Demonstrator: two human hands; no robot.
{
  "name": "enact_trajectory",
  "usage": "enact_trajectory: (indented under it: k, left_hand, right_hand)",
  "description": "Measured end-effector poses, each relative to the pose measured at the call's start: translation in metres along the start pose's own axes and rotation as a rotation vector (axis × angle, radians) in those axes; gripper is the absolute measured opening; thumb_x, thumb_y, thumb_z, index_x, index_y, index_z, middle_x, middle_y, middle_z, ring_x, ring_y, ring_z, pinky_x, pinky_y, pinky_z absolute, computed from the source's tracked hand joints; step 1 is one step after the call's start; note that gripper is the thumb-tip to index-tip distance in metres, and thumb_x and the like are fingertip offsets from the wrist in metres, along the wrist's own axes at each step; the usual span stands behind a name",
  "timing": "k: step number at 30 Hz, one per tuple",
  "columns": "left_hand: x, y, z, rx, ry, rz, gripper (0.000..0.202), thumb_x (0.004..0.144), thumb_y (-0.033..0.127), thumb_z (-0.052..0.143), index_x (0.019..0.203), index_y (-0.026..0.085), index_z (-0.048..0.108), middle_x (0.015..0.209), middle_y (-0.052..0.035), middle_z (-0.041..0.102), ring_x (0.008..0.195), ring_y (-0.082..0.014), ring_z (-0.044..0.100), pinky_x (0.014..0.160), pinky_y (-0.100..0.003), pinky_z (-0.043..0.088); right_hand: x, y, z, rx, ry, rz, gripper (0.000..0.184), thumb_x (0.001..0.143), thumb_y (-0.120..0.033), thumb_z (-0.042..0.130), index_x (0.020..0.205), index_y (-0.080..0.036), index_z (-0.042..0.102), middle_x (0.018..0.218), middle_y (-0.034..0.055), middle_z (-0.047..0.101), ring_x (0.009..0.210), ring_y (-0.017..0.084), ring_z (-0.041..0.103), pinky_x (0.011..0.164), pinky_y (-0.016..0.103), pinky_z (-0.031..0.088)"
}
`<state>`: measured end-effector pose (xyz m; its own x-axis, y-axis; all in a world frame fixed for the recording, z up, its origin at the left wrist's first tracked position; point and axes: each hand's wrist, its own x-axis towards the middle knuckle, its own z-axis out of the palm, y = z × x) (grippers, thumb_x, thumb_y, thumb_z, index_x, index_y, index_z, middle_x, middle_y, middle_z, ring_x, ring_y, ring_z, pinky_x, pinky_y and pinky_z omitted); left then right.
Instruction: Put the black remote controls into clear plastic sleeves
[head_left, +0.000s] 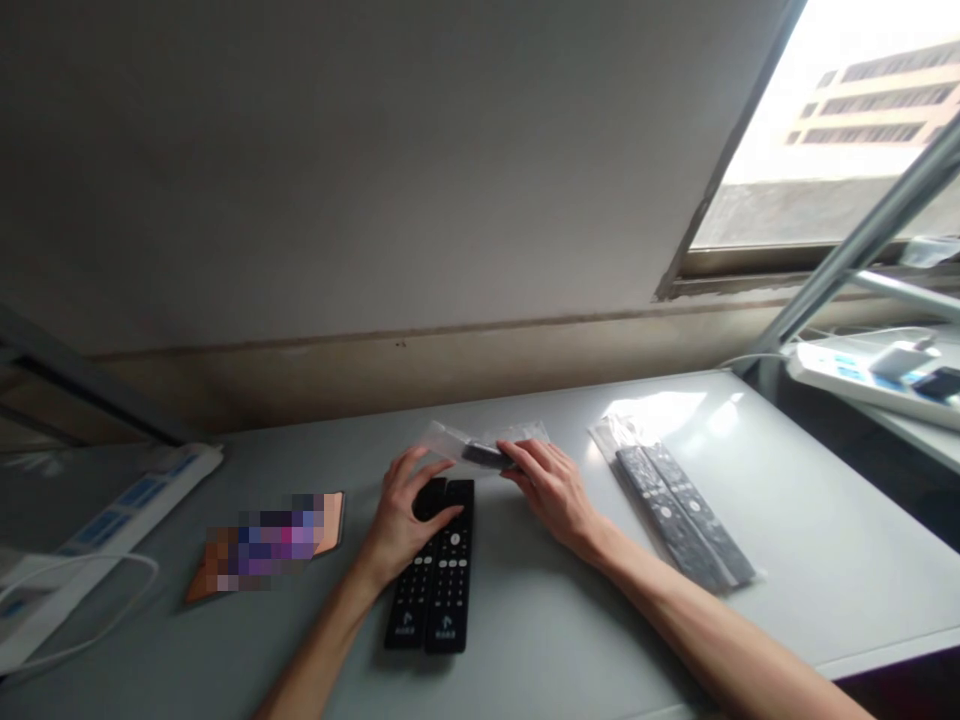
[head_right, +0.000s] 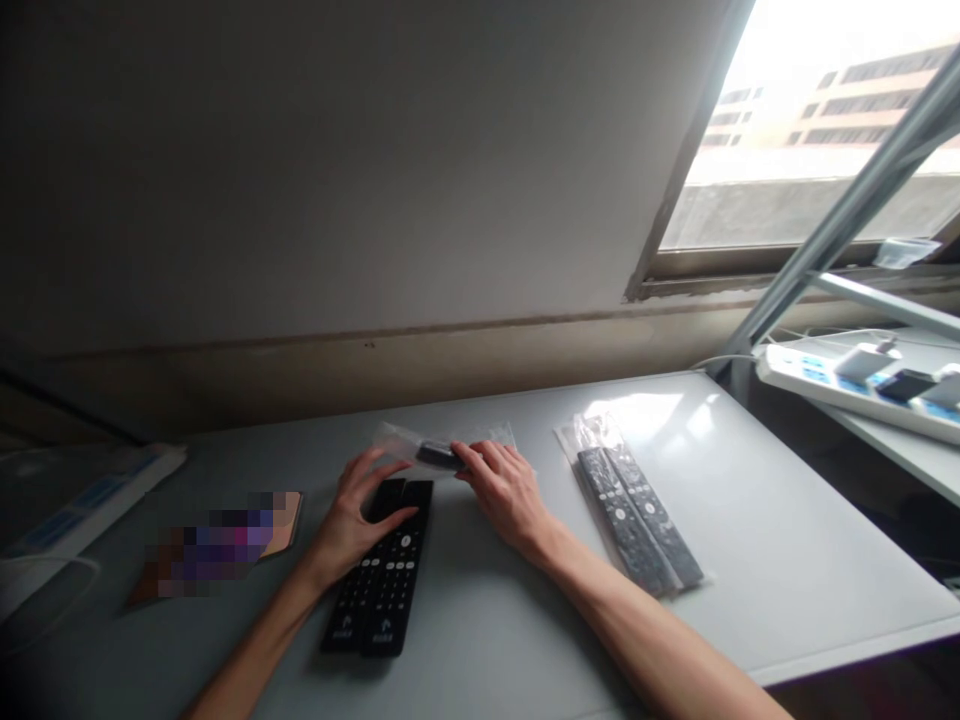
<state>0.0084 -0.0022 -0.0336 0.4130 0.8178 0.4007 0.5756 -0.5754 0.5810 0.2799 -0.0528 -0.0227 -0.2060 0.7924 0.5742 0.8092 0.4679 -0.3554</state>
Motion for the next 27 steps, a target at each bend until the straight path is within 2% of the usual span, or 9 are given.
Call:
enact_trajectory:
  k: [5,12,15,18,20,22,25,27]
  left_hand:
    - [0.0,-0.009,0.008,0.038,0.063,0.005,0.046,0.087,0.045,0.082,0.128,0.031,0.066,0.146,-0.0071,0.058,0.144,-0.0325,0.049,0.123,-0.053,0.04]
    - [0.001,-0.005,0.012,0.106,0.132,0.039,0.046,0.095,0.038,0.073,0.137,0.027,0.058,0.148,-0.0112,0.057,0.149,-0.0342,0.044,0.124,-0.057,0.036]
    - [0.003,0.001,0.007,0.052,0.195,0.057,0.04,0.098,0.039,0.07,0.135,0.028,0.061,0.144,-0.0097,0.062,0.146,-0.0318,0.047,0.124,-0.054,0.035]
    - [0.003,0.011,-0.001,-0.113,0.263,-0.025,0.043,0.094,0.047,0.074,0.131,0.026,0.064,0.136,-0.0098,0.067,0.136,-0.03,0.057,0.12,-0.049,0.04]
    - [0.003,0.017,-0.008,-0.289,0.224,-0.121,0.049,0.092,0.051,0.076,0.132,0.024,0.064,0.131,-0.0098,0.071,0.128,-0.0281,0.063,0.115,-0.045,0.046]
    - [0.004,0.022,-0.015,-0.466,0.124,-0.187,0.05,0.09,0.052,0.078,0.128,0.021,0.067,0.12,-0.0097,0.077,0.115,-0.0264,0.071,0.108,-0.041,0.051]
    - [0.005,0.027,-0.02,-0.572,-0.037,-0.257,0.043,0.082,0.051,0.085,0.108,0.018,0.077,0.104,-0.0096,0.082,0.096,-0.025,0.077,0.09,-0.034,0.059]
    - [0.005,0.029,-0.02,-0.616,-0.081,-0.294,0.043,0.074,0.046,0.092,0.104,0.018,0.079,0.099,-0.0087,0.083,0.089,-0.0246,0.079,0.082,-0.031,0.061]
  right_hand:
    - [-0.003,-0.005,0.001,-0.019,-0.007,-0.013,0.033,0.111,-0.027,0.052,0.142,-0.022,0.063,0.113,0.0108,0.075,0.093,0.021,0.07,0.084,0.034,0.056]
    - [-0.002,-0.003,0.004,-0.007,0.129,-0.114,0.031,0.109,-0.027,0.057,0.139,-0.022,0.062,0.103,0.0082,0.075,0.082,0.021,0.068,0.074,0.034,0.055]
    - [-0.003,-0.004,0.005,-0.002,0.112,-0.152,0.03,0.109,-0.028,0.056,0.139,-0.022,0.061,0.104,0.0087,0.076,0.083,0.021,0.069,0.073,0.035,0.055]
    - [-0.005,-0.005,0.005,0.015,0.084,-0.197,0.031,0.108,-0.028,0.058,0.139,-0.022,0.061,0.107,0.0095,0.077,0.085,0.022,0.07,0.075,0.035,0.056]
    - [-0.006,-0.005,0.004,0.035,0.048,-0.249,0.031,0.108,-0.029,0.06,0.138,-0.021,0.062,0.106,0.0092,0.077,0.084,0.021,0.07,0.075,0.035,0.057]
    - [-0.007,-0.005,0.003,0.066,0.014,-0.297,0.033,0.107,-0.029,0.06,0.139,-0.02,0.061,0.103,0.0083,0.077,0.081,0.021,0.07,0.073,0.034,0.057]
    - [-0.01,-0.005,0.002,0.126,0.011,-0.307,0.037,0.108,-0.031,0.06,0.143,-0.02,0.059,0.101,0.0083,0.077,0.08,0.02,0.07,0.071,0.033,0.057]
    - [-0.012,-0.005,0.003,0.156,0.025,-0.276,0.04,0.108,-0.032,0.059,0.146,-0.02,0.058,0.1,0.0082,0.076,0.08,0.02,0.07,0.071,0.032,0.057]
